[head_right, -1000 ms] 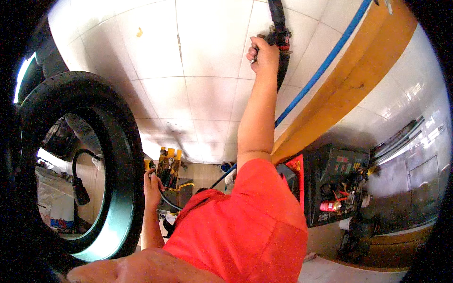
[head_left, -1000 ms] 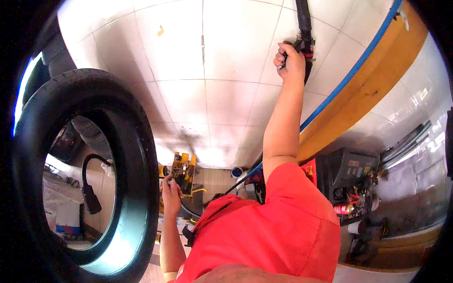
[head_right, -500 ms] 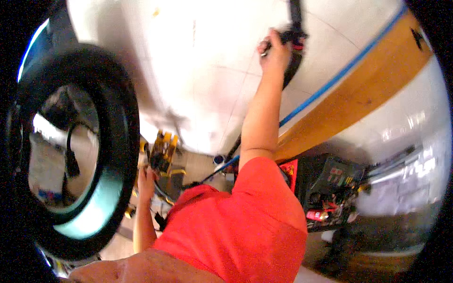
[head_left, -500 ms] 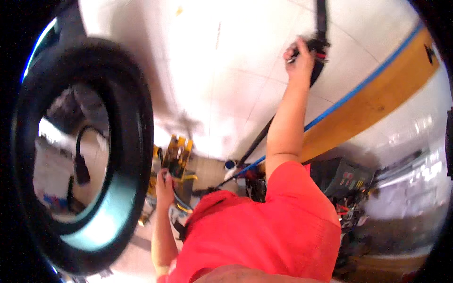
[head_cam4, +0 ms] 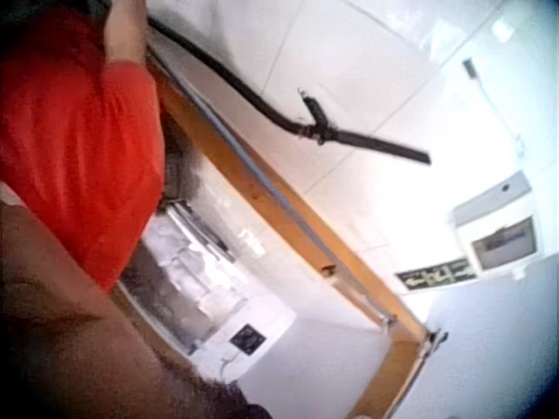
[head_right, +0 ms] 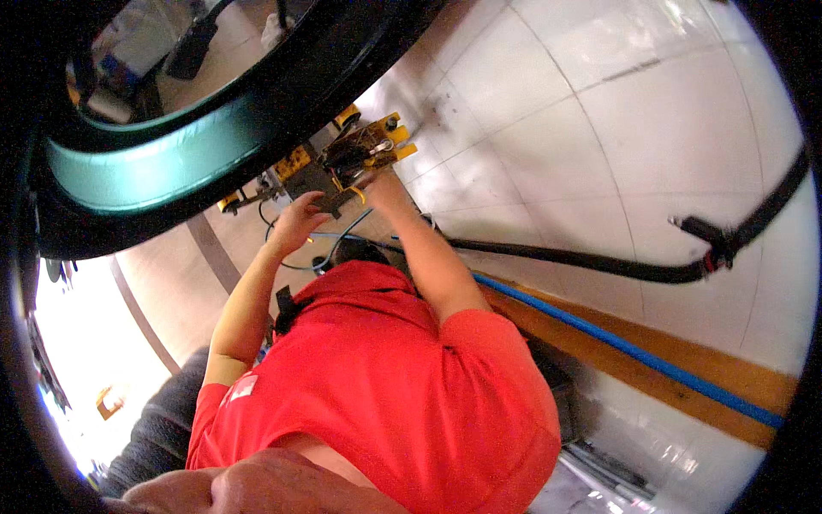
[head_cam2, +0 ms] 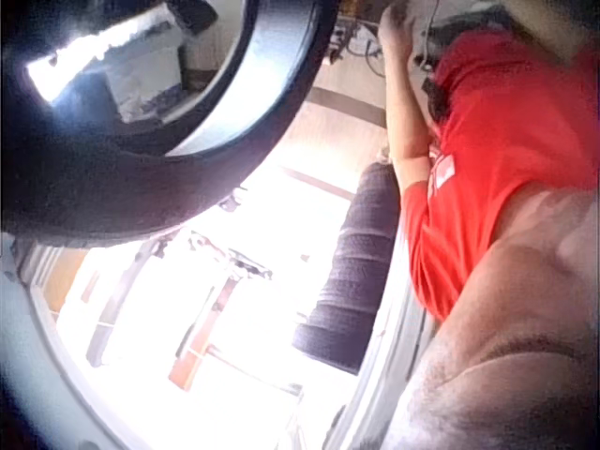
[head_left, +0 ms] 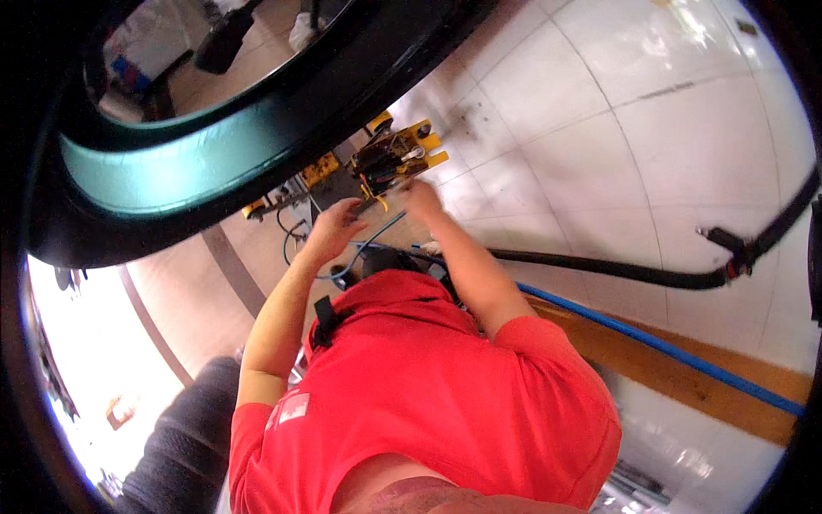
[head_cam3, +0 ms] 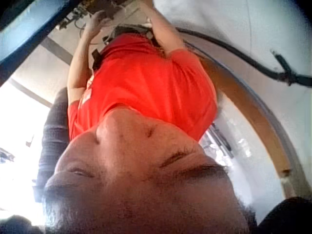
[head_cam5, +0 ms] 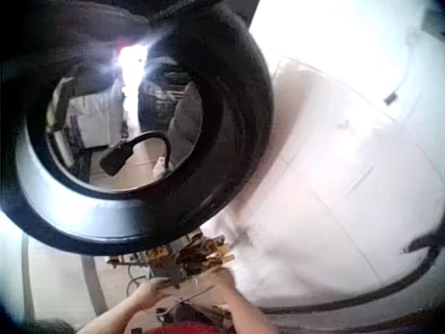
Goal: The person uses a power tool to buff the interior surface of a tire mounted on a stand. They walk to a workbench to retrieve a small part, then return to the tire and apply a component to the buffed area by hand.
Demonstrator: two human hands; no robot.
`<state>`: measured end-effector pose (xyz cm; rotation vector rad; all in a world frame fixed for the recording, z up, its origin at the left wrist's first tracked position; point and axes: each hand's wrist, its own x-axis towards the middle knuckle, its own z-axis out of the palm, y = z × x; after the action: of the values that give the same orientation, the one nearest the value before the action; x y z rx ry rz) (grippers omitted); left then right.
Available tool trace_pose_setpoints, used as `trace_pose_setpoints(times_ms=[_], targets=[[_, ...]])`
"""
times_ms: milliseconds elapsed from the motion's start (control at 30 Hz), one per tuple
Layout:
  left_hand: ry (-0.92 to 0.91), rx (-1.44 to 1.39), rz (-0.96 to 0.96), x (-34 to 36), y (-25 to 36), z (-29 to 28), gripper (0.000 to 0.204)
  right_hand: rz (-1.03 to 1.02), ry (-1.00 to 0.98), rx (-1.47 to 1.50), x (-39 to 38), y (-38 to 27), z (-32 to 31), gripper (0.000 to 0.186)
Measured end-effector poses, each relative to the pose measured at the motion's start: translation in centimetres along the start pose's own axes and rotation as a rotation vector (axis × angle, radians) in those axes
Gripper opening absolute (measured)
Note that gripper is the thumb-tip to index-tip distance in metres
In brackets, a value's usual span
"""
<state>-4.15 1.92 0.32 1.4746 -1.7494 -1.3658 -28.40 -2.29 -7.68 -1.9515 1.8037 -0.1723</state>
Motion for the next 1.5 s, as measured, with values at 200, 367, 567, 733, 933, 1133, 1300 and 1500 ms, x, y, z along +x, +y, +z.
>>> trace_pose_setpoints(times_ms=[200,367,567,733,933,1133,1300,1500], targets=[[0.524,-0.067,-0.735,-18.5,-28.8,-0.3,0.048,-0.001,0.392,0.004,9.0,12.3,-1.7,0.020],[0.613,0.006,-1.651,-45.3,-29.8,7.0,0.052,-0.055,0.260,0.326,10.2,11.3,-0.6,0.028],[1.133,-0.459,-1.463,-46.4,-20.7,17.5,0.040,-0.074,0.171,0.060,9.0,13.2,0.5,0.037],[1.005,-0.917,-1.415,-42.2,-20.6,27.4,0.039,0.060,0.061,-0.141,9.5,9.7,0.1,0.039],[1.036,-0.763,-1.289,-43.5,-24.4,28.6,0.038,0.435,-0.033,-0.246,8.3,6.0,0.9,0.038],[1.272,-0.812,-1.239,-49.6,-30.5,26.8,0.036,0.522,-0.625,-0.190,-0.2,-3.9,5.6,0.042],[1.403,-0.925,-1.266,-52.8,-33.9,29.6,0.037,0.112,-0.927,-0.250,-2.0,-16.2,15.6,0.036],[1.360,-1.143,-1.334,-52.1,-33.0,35.2,0.036,-0.290,-1.081,-0.449,-3.7,-30.2,37.5,0.028]])
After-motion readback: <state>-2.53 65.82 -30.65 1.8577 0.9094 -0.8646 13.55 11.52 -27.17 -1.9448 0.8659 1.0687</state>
